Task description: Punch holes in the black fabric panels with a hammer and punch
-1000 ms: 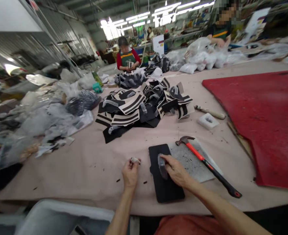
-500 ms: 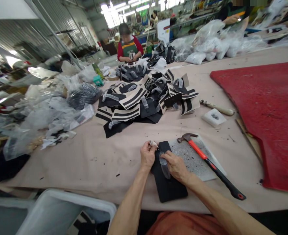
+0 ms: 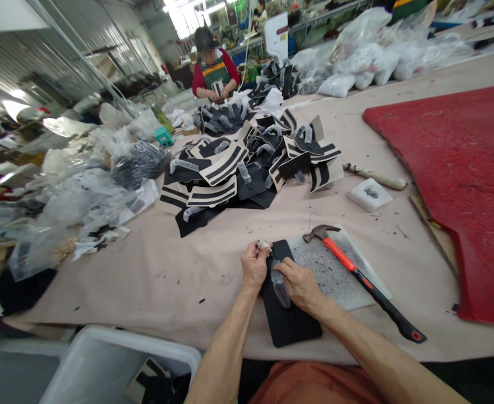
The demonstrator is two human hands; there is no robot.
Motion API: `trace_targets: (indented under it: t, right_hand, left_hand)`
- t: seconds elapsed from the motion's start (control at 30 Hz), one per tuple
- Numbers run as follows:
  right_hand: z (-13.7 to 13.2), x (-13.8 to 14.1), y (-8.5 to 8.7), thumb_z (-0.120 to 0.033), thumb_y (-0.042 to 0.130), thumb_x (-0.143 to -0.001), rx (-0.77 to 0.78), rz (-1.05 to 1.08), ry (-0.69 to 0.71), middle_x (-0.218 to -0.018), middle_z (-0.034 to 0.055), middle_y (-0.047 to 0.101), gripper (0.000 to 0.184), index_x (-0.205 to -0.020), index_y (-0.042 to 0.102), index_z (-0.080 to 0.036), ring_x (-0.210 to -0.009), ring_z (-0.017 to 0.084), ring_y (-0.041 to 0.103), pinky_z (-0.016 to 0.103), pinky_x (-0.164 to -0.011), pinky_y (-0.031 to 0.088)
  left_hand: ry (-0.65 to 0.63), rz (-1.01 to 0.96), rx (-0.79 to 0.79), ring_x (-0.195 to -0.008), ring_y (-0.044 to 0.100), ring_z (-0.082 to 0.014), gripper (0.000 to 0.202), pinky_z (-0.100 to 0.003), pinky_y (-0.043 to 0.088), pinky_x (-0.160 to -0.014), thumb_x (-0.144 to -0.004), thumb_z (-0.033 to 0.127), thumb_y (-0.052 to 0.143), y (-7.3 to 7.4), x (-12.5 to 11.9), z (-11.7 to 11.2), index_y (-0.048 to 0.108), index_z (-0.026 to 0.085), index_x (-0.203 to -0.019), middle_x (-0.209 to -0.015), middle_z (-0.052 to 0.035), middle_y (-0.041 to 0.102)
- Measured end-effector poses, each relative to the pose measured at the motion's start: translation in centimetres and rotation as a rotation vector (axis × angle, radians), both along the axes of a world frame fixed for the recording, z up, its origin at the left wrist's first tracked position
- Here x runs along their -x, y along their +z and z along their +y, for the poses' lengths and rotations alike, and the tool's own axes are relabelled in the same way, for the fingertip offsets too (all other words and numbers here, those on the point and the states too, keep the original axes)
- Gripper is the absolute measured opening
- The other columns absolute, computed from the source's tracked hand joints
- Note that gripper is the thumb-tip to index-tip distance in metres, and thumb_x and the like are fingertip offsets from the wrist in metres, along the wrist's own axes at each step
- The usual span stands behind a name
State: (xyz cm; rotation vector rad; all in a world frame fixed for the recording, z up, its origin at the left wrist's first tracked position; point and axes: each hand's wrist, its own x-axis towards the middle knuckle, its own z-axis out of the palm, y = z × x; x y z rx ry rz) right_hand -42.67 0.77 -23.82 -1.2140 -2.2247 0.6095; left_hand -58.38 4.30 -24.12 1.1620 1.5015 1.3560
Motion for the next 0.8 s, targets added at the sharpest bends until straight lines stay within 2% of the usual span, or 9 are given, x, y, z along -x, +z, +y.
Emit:
trace_targets:
  t: [0.23, 0.47, 0.6, 0.7, 0.8]
  right_hand:
    - [0.0, 0.0, 0.1, -0.009, 0.037, -0.095, 0.009, 0.016, -0.002, -0.094, 0.0040, 0.059, 0.033, -0.111, 0.063, -0.022, -0.076, 0.015, 0.059, 0.025, -0.065, 0.040]
    - [0.1, 0.0, -0.2, -0.008, 0.037, -0.093, -0.007, 0.027, -0.001, -0.093, 0.0043, 0.059, 0.034, -0.111, 0.063, -0.021, -0.078, 0.015, 0.059, 0.025, -0.067, 0.042]
    - [-0.1, 0.1, 0.7, -0.009, 0.038, -0.093, 0.047, 0.037, 0.012, -0.096, 0.0044, 0.060, 0.034, -0.114, 0.061, -0.022, -0.082, 0.017, 0.061, 0.027, -0.070, 0.046]
    - [-0.2, -1.5, 2.4, -0.014, 0.043, -0.094, 0.059, 0.025, -0.032, -0.107, 0.0067, 0.061, 0.035, -0.127, 0.054, -0.022, -0.095, 0.021, 0.062, 0.032, -0.081, 0.049]
    - [-0.3, -5.7, 3.7, -0.022, 0.051, -0.094, -0.080, -0.116, -0.225, -0.117, 0.0127, 0.060, 0.032, -0.126, 0.054, -0.018, -0.109, 0.027, 0.058, 0.039, -0.092, 0.047]
  left_hand:
    - [-0.013, -0.009, 0.006, -0.083, 0.072, -0.0179, 0.017, -0.027, 0.054, -0.078, -0.083, 0.029, 0.067, 0.3, 0.0, -0.2, 0.067, 0.017, -0.096, -0.094, -0.0069, 0.079]
    - [-0.022, 0.084, -0.028, -0.084, 0.072, -0.0178, 0.012, -0.027, 0.053, -0.078, -0.084, 0.026, 0.065, 0.1, 0.1, 0.0, 0.068, 0.019, -0.093, -0.093, -0.0057, 0.079]
    - [-0.042, 0.115, -0.044, -0.084, 0.072, -0.0184, 0.011, -0.027, 0.053, -0.077, -0.084, 0.024, 0.064, 0.1, 0.1, 0.0, 0.067, 0.019, -0.094, -0.092, -0.0057, 0.079]
    - [-0.072, 0.155, -0.080, -0.085, 0.073, -0.0189, 0.010, -0.028, 0.054, -0.078, -0.085, 0.023, 0.064, 0.2, 0.1, -0.2, 0.069, 0.020, -0.094, -0.093, -0.0052, 0.078]
    - [-0.112, 0.214, -0.126, -0.085, 0.072, -0.0190, 0.012, -0.030, 0.055, -0.080, -0.085, 0.020, 0.063, 0.3, 0.2, -0.4, 0.071, 0.021, -0.094, -0.092, -0.0051, 0.078]
